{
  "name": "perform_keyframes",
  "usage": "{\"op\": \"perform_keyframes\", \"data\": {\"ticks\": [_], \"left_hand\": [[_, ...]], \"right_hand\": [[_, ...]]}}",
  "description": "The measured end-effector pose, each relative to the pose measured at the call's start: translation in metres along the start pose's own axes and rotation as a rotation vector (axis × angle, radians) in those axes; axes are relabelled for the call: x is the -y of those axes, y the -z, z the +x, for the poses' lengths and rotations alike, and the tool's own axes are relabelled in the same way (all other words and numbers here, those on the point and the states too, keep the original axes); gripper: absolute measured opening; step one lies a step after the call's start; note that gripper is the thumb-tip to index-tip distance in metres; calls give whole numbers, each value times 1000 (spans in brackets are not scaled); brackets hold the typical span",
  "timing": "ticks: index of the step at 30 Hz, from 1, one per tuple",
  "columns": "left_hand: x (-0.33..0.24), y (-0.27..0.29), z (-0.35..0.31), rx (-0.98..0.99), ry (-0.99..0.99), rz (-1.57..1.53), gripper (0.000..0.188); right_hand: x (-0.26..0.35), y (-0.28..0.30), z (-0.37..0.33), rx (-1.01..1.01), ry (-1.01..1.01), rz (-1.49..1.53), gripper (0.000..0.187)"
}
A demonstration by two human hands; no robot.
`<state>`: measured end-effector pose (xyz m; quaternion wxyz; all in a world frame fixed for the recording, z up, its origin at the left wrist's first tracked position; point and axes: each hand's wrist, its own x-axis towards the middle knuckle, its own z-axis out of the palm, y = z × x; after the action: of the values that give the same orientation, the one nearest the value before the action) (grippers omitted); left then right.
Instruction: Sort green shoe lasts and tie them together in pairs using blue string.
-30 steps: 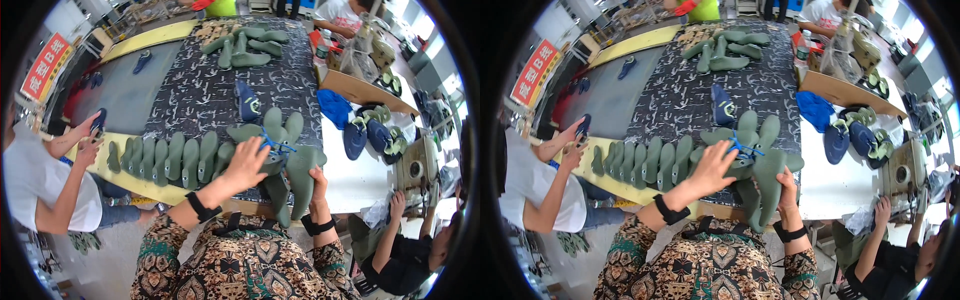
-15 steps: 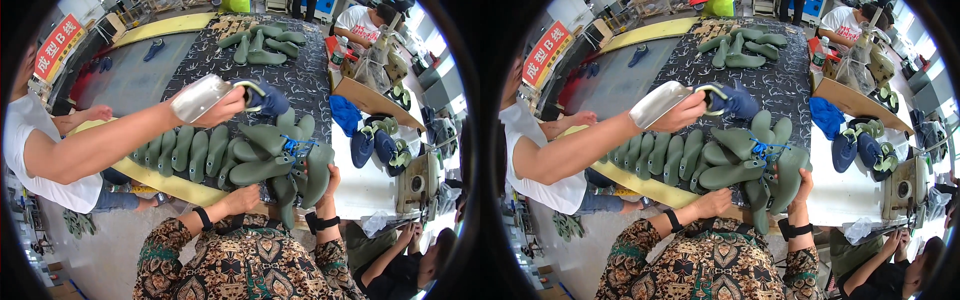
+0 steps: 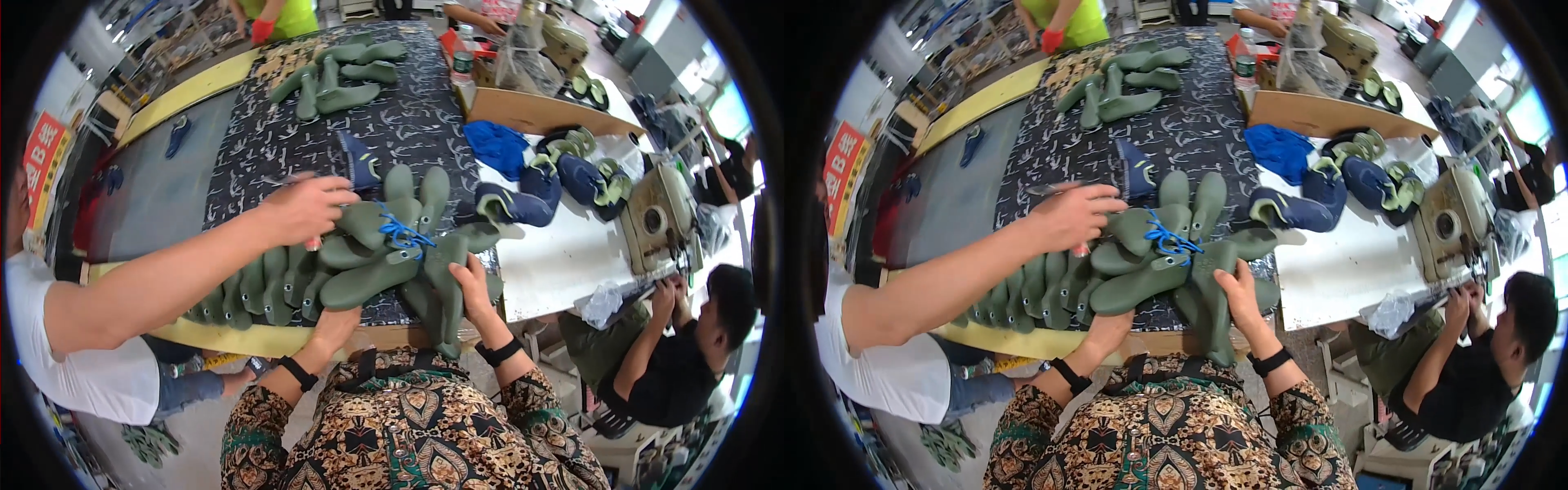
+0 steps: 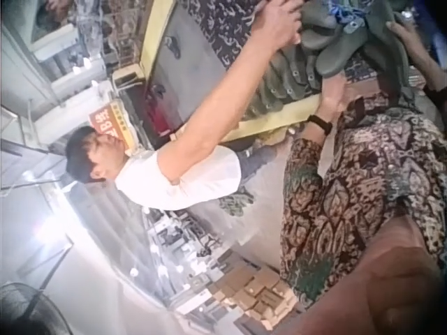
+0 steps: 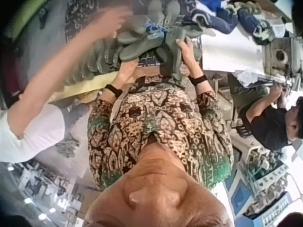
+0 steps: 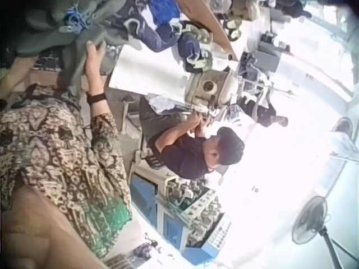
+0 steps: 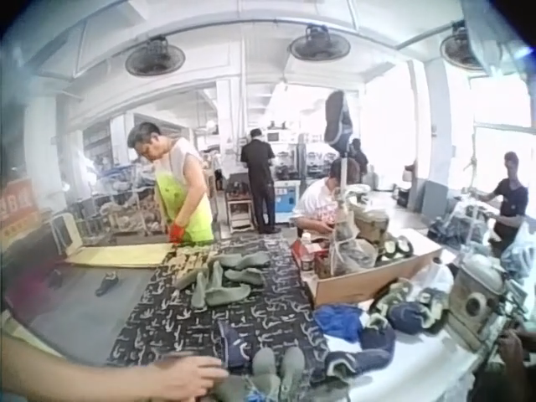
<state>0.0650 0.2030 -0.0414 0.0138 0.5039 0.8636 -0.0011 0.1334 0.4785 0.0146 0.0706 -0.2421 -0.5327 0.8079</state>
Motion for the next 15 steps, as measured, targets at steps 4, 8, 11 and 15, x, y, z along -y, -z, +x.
{"op": "perform_keyframes", "data": {"ticks": [4,8,11,15], "left_hand": [[12,8,9,-120,49,-11,40],[31,20,18,-224,95,-136,42],[33,22,18,-301,70,-113,42],[14,16,-3,-62,64,-278,22]], "right_hand": [[1,-8,2,-5,36,-31,42],[6,-16,-2,-27,66,-132,46],[0,-13,1,-55,106,-172,50],[0,-13,6,-96,146,-331,55]]}}
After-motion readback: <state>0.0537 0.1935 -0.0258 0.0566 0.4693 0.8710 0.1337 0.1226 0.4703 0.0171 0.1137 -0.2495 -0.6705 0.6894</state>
